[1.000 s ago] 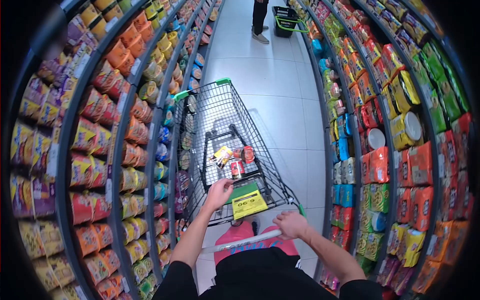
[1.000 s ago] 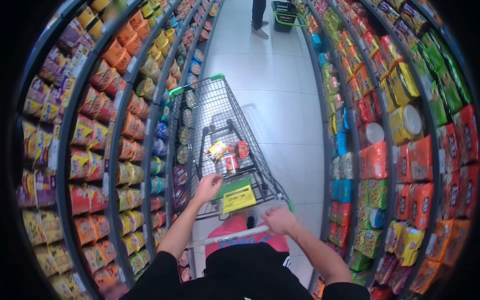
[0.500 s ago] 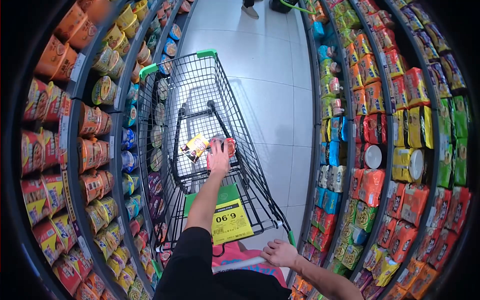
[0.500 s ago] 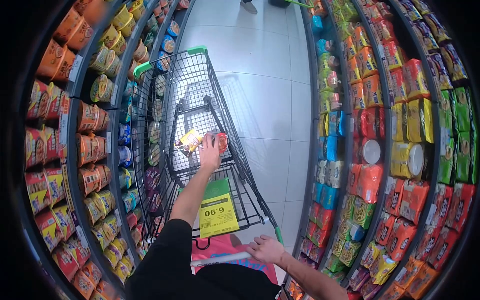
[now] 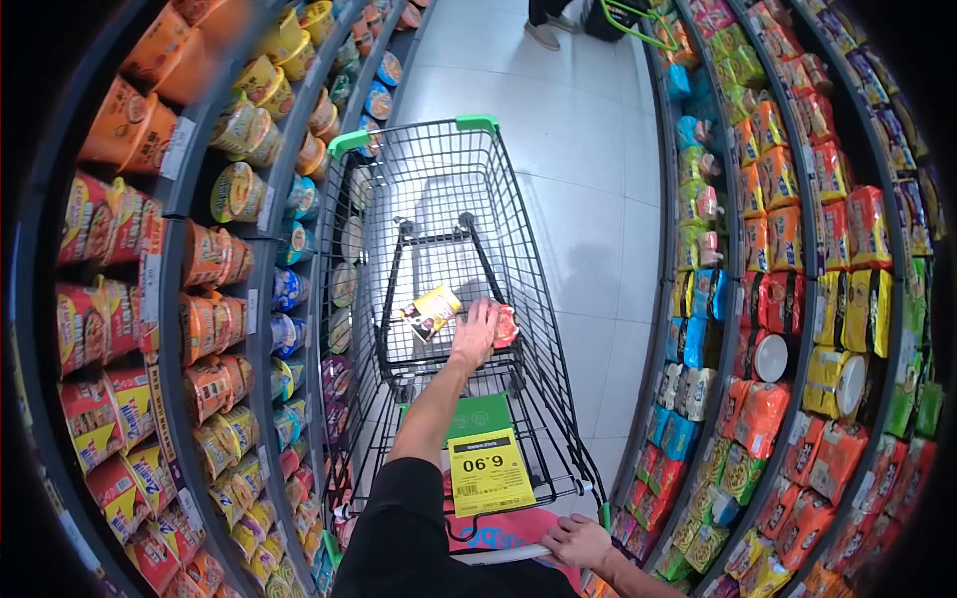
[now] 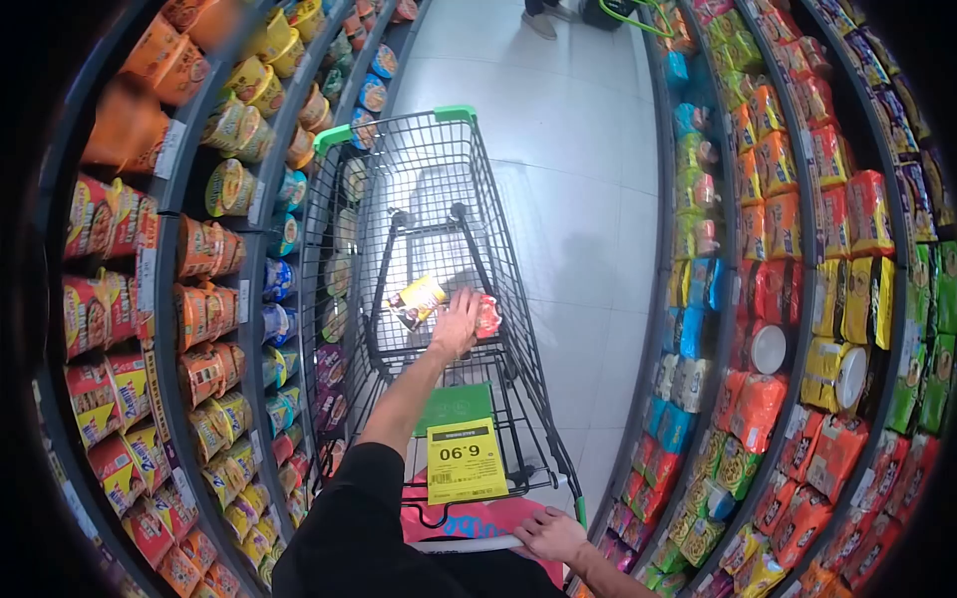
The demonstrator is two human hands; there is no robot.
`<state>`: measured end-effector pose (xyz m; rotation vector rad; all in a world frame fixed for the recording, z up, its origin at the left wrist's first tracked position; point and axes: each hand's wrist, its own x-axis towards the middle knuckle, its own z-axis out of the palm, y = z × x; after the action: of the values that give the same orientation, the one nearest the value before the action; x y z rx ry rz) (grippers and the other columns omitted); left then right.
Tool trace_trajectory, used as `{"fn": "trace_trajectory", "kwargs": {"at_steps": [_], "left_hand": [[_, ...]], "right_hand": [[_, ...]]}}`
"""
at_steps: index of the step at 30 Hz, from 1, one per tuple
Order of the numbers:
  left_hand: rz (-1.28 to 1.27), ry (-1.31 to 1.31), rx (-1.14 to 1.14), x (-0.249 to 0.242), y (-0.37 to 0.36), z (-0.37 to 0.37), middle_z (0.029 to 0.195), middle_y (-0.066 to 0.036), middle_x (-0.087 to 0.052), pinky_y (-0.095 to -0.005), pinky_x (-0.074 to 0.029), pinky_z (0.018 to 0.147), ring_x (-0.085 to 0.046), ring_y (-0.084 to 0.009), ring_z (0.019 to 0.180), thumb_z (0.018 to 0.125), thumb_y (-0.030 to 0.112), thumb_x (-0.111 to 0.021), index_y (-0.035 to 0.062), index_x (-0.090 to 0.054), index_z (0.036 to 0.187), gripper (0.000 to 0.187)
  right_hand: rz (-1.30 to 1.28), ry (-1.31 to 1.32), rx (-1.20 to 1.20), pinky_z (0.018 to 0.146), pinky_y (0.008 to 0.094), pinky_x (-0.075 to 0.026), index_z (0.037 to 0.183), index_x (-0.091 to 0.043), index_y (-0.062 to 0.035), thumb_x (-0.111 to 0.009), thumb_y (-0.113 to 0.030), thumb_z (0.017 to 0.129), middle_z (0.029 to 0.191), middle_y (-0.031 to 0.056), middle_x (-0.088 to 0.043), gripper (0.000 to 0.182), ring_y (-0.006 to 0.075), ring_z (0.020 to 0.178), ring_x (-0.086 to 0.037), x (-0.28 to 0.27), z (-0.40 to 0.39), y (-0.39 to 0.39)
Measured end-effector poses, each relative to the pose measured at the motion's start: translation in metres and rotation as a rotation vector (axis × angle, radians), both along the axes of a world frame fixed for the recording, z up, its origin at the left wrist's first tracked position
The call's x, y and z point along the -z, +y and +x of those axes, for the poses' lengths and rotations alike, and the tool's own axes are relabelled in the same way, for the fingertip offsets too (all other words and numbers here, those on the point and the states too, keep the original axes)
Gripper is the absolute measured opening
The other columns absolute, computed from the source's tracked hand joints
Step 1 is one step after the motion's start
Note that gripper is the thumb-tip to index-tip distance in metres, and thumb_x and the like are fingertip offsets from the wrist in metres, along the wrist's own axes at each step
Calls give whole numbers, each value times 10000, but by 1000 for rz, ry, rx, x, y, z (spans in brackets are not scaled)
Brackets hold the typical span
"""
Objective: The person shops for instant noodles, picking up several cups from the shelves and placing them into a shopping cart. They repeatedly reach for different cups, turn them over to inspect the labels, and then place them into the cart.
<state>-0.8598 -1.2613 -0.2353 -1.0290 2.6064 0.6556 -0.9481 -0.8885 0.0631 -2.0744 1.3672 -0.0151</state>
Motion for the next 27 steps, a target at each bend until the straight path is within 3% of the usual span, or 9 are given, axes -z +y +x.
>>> {"fn": "trace_trajectory", "kwargs": {"at_steps": [10, 13, 14, 17, 18, 22, 24, 26, 27], "left_hand": [[183, 443, -290, -94, 22, 78, 1617, -289, -356, -558, -431, 1187, -396, -453, 1504, 706, 399, -912, -19, -228, 1618, 1214], [213, 562, -484, -169, 33, 104, 1555, -294, -423, -500, -445, 1188, -464, -466, 1446, 710, 431, -909, -4, -231, 1620, 1215], [165, 612, -557, -204, 41, 111, 1525, -293, -458, -487, -452, 1183, -512, -463, 1406, 699, 441, -925, 11, -240, 1619, 1225], [32, 694, -724, -321, 52, 140, 1502, -248, -534, -456, -459, 1182, -551, -410, 1401, 689, 431, -959, 5, -343, 1586, 1168], [-74, 765, -710, -339, 49, 156, 1504, -241, -544, -447, -460, 1183, -556, -392, 1403, 684, 420, -967, 3, -363, 1579, 1157], [-526, 863, -676, -463, 35, 220, 1500, -258, -540, -433, -450, 1190, -560, -372, 1401, 627, 360, -1002, -47, -370, 1565, 1202], [-745, 988, -613, -544, 27, 245, 1537, -221, -481, -442, -378, 1235, -496, -350, 1437, 579, 279, -1020, -23, -351, 1579, 1241], [-1132, 895, -519, -627, 21, 269, 1552, -222, -445, -448, -373, 1231, -461, -367, 1458, 602, 327, -1034, -12, -346, 1590, 1251], [-1260, 870, -466, -675, 21, 277, 1539, -238, -475, -467, -394, 1222, -513, -413, 1424, 588, 206, -989, 21, -329, 1582, 1207]], "right_hand": [[-108, 61, 30, 711, 373, -564, 820, -614, -163, -776, -560, 827, 794, 5, -663, 428, 233, 798, -720, 11, -20, 2], [-143, 96, 30, 669, 406, -565, 836, -623, -167, -798, -566, 797, 785, 12, -674, 437, 244, 751, -730, 15, -23, 1], [-158, 10, 61, 657, 471, -585, 817, -686, -133, -782, -580, 793, 760, 71, -704, 458, 306, 724, -731, 24, -24, 1], [-171, -245, 186, 810, 553, -558, 1034, -758, -110, -764, -359, 892, 988, 183, -708, 287, 430, 910, -684, -25, -20, -16], [-3, -217, 159, 831, 555, -562, 1050, -755, -103, -802, -314, 857, 1022, 210, -710, 289, 444, 945, -685, -19, -20, -19], [7, -199, 121, 846, 536, -568, 1032, -738, -86, -798, -292, 867, 1049, 228, -715, 270, 453, 966, -684, -24, -23, -28], [-17, -222, 89, 822, 517, -578, 1054, -715, -73, -763, -290, 912, 1038, 217, -723, 264, 429, 939, -699, -3, -28, -25], [400, -727, 430, 793, 489, -583, 1122, -688, -58, -703, -281, 962, 1015, 192, -719, 275, 378, 922, -712, 122, -30, -2], [562, -963, 626, 779, 474, -586, 1156, -674, -51, -673, -277, 987, 1004, 179, -716, 282, 353, 913, -719, 183, -31, 9]]}}
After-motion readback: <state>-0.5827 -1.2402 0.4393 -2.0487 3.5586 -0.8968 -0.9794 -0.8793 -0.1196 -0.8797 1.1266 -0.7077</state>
